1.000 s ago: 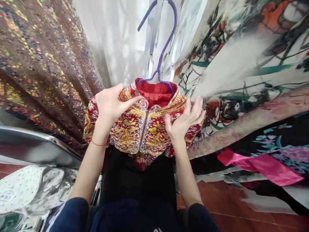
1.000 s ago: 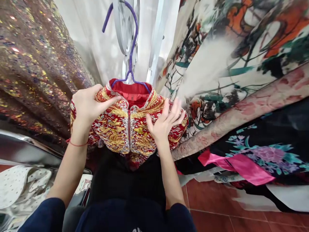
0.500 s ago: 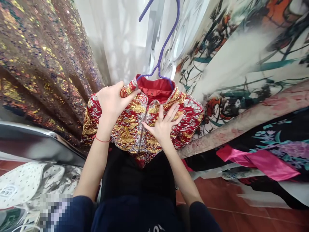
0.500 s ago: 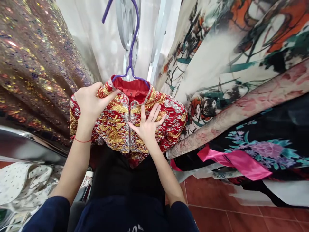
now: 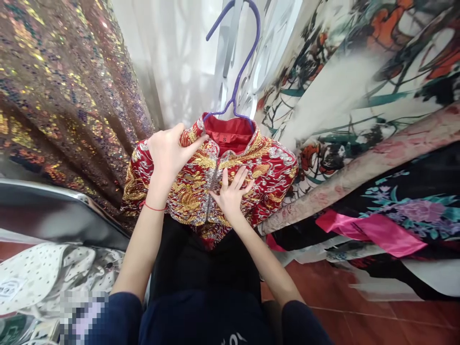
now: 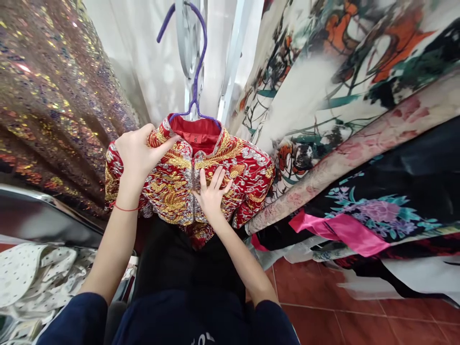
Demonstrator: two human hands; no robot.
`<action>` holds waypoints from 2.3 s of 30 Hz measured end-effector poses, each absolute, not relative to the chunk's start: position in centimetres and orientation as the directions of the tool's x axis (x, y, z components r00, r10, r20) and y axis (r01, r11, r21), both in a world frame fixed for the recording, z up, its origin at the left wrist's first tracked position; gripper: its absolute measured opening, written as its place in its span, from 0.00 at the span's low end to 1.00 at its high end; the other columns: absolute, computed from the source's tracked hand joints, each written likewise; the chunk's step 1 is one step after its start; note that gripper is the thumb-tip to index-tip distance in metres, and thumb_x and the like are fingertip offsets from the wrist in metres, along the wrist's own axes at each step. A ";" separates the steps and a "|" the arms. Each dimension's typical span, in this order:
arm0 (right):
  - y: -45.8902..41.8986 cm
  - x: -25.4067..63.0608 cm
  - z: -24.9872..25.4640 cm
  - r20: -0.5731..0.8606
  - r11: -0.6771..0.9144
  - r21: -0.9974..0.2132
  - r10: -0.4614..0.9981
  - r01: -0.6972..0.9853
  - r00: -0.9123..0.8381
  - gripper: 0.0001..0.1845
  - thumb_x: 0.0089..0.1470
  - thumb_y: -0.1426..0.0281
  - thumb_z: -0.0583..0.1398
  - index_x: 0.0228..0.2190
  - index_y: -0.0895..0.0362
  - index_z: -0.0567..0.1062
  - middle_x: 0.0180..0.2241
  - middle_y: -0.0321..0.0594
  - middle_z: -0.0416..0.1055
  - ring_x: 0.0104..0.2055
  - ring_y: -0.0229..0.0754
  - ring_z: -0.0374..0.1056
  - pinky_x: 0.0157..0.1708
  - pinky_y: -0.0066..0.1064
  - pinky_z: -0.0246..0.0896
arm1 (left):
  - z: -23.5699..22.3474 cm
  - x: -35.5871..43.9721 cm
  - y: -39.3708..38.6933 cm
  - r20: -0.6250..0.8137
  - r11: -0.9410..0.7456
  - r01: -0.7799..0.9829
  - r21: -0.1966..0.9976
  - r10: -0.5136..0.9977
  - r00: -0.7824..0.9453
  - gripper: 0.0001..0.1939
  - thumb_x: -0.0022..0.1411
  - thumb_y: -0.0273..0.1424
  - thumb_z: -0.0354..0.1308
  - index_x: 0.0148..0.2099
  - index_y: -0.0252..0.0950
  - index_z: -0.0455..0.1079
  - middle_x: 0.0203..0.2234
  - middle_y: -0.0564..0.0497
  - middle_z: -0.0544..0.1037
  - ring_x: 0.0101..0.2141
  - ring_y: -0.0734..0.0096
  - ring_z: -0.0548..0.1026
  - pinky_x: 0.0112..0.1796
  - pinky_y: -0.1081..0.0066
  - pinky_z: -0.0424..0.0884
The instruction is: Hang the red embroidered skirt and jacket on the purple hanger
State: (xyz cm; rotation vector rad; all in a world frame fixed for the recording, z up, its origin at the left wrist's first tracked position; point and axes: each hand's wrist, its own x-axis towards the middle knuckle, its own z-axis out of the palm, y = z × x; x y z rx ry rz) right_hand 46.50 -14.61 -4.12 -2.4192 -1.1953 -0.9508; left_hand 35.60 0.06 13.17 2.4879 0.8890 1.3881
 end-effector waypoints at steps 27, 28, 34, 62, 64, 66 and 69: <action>-14.2 42.9 7.6 0.188 0.344 -0.934 0.705 -0.098 0.683 0.20 0.59 0.53 0.60 0.26 0.56 0.76 0.17 0.31 0.70 0.14 0.30 0.62 0.17 0.24 0.55 | 12.3 35.3 -0.5 0.772 -0.824 0.424 0.376 0.532 0.348 0.27 0.65 0.54 0.53 0.23 0.40 0.56 0.16 0.54 0.59 0.22 0.69 0.54 0.31 0.65 0.49; -14.3 42.9 7.4 0.191 0.351 -0.931 0.705 -0.102 0.682 0.20 0.59 0.53 0.61 0.26 0.56 0.76 0.17 0.31 0.70 0.14 0.29 0.61 0.17 0.24 0.55 | 12.2 35.3 -0.5 0.772 -0.823 0.424 0.377 0.532 0.347 0.27 0.65 0.54 0.53 0.23 0.40 0.57 0.16 0.54 0.59 0.22 0.69 0.55 0.31 0.65 0.50; -14.4 42.6 5.8 0.214 0.386 -0.918 0.680 -0.094 0.702 0.20 0.59 0.53 0.61 0.25 0.56 0.75 0.16 0.29 0.67 0.14 0.28 0.58 0.17 0.23 0.53 | 11.7 35.3 -0.5 0.775 -0.834 0.399 0.381 0.524 0.354 0.25 0.65 0.53 0.55 0.25 0.40 0.59 0.18 0.52 0.63 0.25 0.66 0.61 0.33 0.63 0.52; -17.3 39.7 -11.2 -0.208 -0.087 -0.976 0.630 -0.198 0.748 0.20 0.52 0.52 0.61 0.21 0.55 0.71 0.13 0.31 0.65 0.15 0.34 0.58 0.18 0.27 0.52 | 0.8 32.2 -5.8 0.811 -0.853 0.225 0.471 0.519 0.272 0.19 0.63 0.44 0.60 0.53 0.41 0.67 0.50 0.40 0.74 0.54 0.52 0.74 0.53 0.50 0.71; -17.1 39.7 -12.1 -0.239 -0.109 -0.969 0.631 -0.220 0.738 0.21 0.52 0.52 0.61 0.20 0.55 0.71 0.12 0.31 0.64 0.14 0.33 0.58 0.17 0.27 0.51 | -2.7 32.2 -7.5 0.700 -0.774 0.202 0.600 0.630 0.335 0.17 0.62 0.44 0.63 0.46 0.41 0.67 0.43 0.42 0.74 0.46 0.56 0.76 0.45 0.56 0.75; -17.1 39.9 -12.6 -0.276 -0.131 -0.959 0.640 -0.252 0.717 0.21 0.52 0.51 0.61 0.20 0.54 0.70 0.12 0.31 0.64 0.13 0.33 0.57 0.17 0.27 0.49 | -5.8 32.2 -9.0 0.569 -0.650 0.192 0.735 0.746 0.345 0.17 0.62 0.43 0.64 0.45 0.40 0.65 0.42 0.42 0.72 0.42 0.60 0.75 0.39 0.62 0.75; -17.5 40.8 -12.7 -0.343 -0.178 -0.934 0.688 -0.309 0.640 0.22 0.50 0.50 0.60 0.20 0.55 0.71 0.13 0.33 0.67 0.14 0.34 0.59 0.17 0.27 0.47 | -8.8 32.3 -10.4 0.393 -0.459 0.198 0.866 0.870 0.296 0.17 0.61 0.42 0.64 0.43 0.40 0.62 0.40 0.44 0.70 0.38 0.64 0.73 0.36 0.64 0.73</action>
